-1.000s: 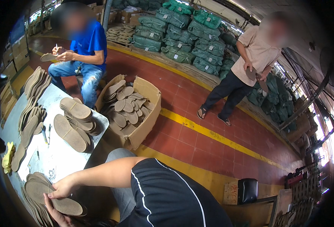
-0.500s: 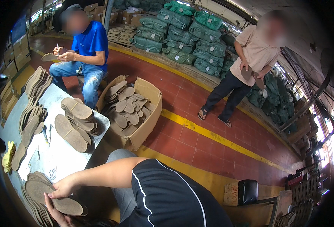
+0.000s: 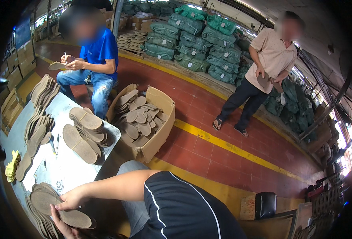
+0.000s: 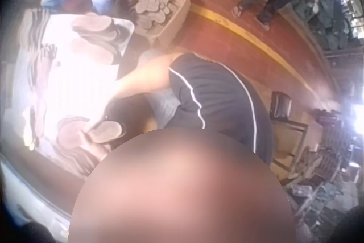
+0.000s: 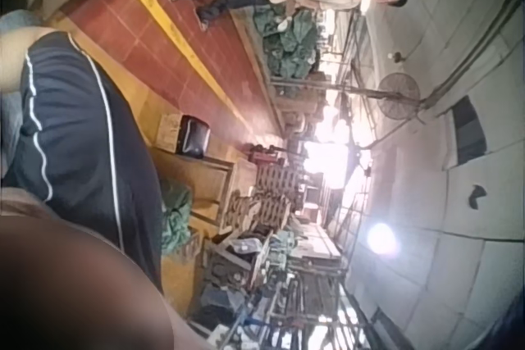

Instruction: The person marks a shoe insole with a pen, then gathers and bundles multiple insoles with a rubber band. The person handles insoles and a pen, organizing them into stacks on the table.

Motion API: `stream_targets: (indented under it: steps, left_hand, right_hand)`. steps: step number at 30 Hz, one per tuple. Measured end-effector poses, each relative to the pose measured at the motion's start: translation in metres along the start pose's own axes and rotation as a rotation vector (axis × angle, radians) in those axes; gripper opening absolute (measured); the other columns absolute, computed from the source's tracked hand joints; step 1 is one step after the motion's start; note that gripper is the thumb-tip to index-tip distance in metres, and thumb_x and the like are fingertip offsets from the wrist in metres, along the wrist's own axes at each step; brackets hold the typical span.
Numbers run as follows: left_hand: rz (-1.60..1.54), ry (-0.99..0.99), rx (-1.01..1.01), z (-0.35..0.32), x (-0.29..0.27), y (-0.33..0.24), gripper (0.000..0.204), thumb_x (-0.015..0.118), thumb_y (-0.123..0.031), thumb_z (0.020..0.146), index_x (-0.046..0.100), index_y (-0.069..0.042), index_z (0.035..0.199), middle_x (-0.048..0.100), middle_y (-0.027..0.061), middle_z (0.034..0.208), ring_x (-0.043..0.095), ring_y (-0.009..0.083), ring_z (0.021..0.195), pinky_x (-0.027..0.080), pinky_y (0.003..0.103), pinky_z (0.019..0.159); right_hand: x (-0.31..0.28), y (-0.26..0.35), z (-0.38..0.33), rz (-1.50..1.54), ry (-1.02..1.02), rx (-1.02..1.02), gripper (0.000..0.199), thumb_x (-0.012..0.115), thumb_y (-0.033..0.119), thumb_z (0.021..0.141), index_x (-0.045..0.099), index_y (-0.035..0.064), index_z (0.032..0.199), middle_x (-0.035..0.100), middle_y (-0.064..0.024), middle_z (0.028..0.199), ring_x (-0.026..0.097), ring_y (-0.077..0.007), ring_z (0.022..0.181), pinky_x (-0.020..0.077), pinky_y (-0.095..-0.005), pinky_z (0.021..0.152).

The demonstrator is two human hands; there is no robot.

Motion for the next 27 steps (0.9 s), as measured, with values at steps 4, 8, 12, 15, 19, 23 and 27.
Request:
stream_targets:
  steps: [4, 8, 12, 15, 19, 23, 27]
  left_hand:
    - [-0.017, -0.016, -0.014, -0.008, 0.006, -0.004, 0.064, 0.07, -0.046, 0.116, 0.059, 0.004, 0.155, 0.066, 0.0244, 0.15, 0.068, 0.0389, 0.137, 0.062, 0.056, 0.115]
    - [0.013, -0.046, 0.001, -0.012, 0.007, -0.008, 0.062, 0.07, -0.045, 0.115, 0.061, 0.002, 0.153, 0.066, 0.0233, 0.149, 0.067, 0.0382, 0.138, 0.062, 0.055, 0.115]
    - [-0.008, 0.029, 0.035, -0.015, 0.018, -0.018, 0.056, 0.071, -0.043, 0.116, 0.063, 0.002, 0.149, 0.068, 0.0218, 0.145, 0.069, 0.036, 0.135, 0.062, 0.053, 0.114]
    - [-0.023, -0.015, 0.015, -0.022, 0.022, -0.019, 0.053, 0.072, -0.041, 0.116, 0.064, 0.002, 0.146, 0.069, 0.0207, 0.142, 0.07, 0.0347, 0.132, 0.063, 0.052, 0.112]
    - [-0.028, -0.017, 0.01, -0.02, 0.019, -0.02, 0.057, 0.074, -0.042, 0.115, 0.063, 0.003, 0.148, 0.069, 0.0209, 0.143, 0.07, 0.0351, 0.132, 0.063, 0.052, 0.112]
    - [-0.028, 0.005, 0.009, -0.007, 0.009, -0.009, 0.063, 0.075, -0.044, 0.114, 0.062, 0.003, 0.152, 0.068, 0.0218, 0.146, 0.069, 0.0363, 0.134, 0.061, 0.053, 0.115]
    - [0.011, 0.028, 0.052, 0.004, 0.0, -0.005, 0.062, 0.075, -0.045, 0.114, 0.063, 0.003, 0.152, 0.068, 0.0217, 0.146, 0.069, 0.0364, 0.134, 0.061, 0.053, 0.115]
  right_hand:
    - [0.001, 0.0, 0.002, 0.005, 0.009, -0.02, 0.099, 0.05, 0.075, 0.117, 0.038, -0.0051, 0.174, 0.065, -0.0308, 0.158, 0.066, -0.0463, 0.145, 0.0663, -0.0618, 0.101]
    - [-0.001, 0.006, -0.004, -0.04, -0.023, 0.01, 0.101, 0.051, 0.074, 0.118, 0.041, -0.0132, 0.168, 0.066, -0.0334, 0.155, 0.067, -0.0444, 0.144, 0.0635, -0.0554, 0.105]
    - [-0.001, 0.013, -0.013, -0.007, -0.03, 0.001, 0.104, 0.053, 0.071, 0.119, 0.043, -0.0233, 0.161, 0.065, -0.0393, 0.153, 0.065, -0.0429, 0.145, 0.0565, -0.0468, 0.117]
    - [-0.001, 0.014, -0.014, 0.01, -0.029, -0.003, 0.104, 0.054, 0.071, 0.118, 0.044, -0.0232, 0.16, 0.066, -0.0387, 0.151, 0.066, -0.0427, 0.144, 0.0565, -0.0463, 0.116]
    - [-0.002, 0.014, -0.01, -0.073, -0.051, -0.011, 0.096, 0.051, 0.073, 0.118, 0.051, -0.0112, 0.164, 0.073, -0.0284, 0.146, 0.071, -0.0386, 0.136, 0.0645, -0.0487, 0.103]
    - [-0.002, 0.013, -0.011, -0.024, -0.038, -0.017, 0.095, 0.053, 0.07, 0.119, 0.048, -0.0134, 0.164, 0.07, -0.031, 0.148, 0.068, -0.038, 0.14, 0.0585, -0.0471, 0.113]
    - [0.0, 0.014, -0.014, 0.03, -0.029, -0.045, 0.101, 0.052, 0.071, 0.119, 0.044, -0.0207, 0.16, 0.066, -0.0393, 0.151, 0.064, -0.044, 0.146, 0.0556, -0.0482, 0.117]
Point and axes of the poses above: each hand's wrist, its own z-axis towards the middle knuckle, its own x-axis out of the palm, y = z × x, the point moved 7 cm from there along z, towards the middle knuckle
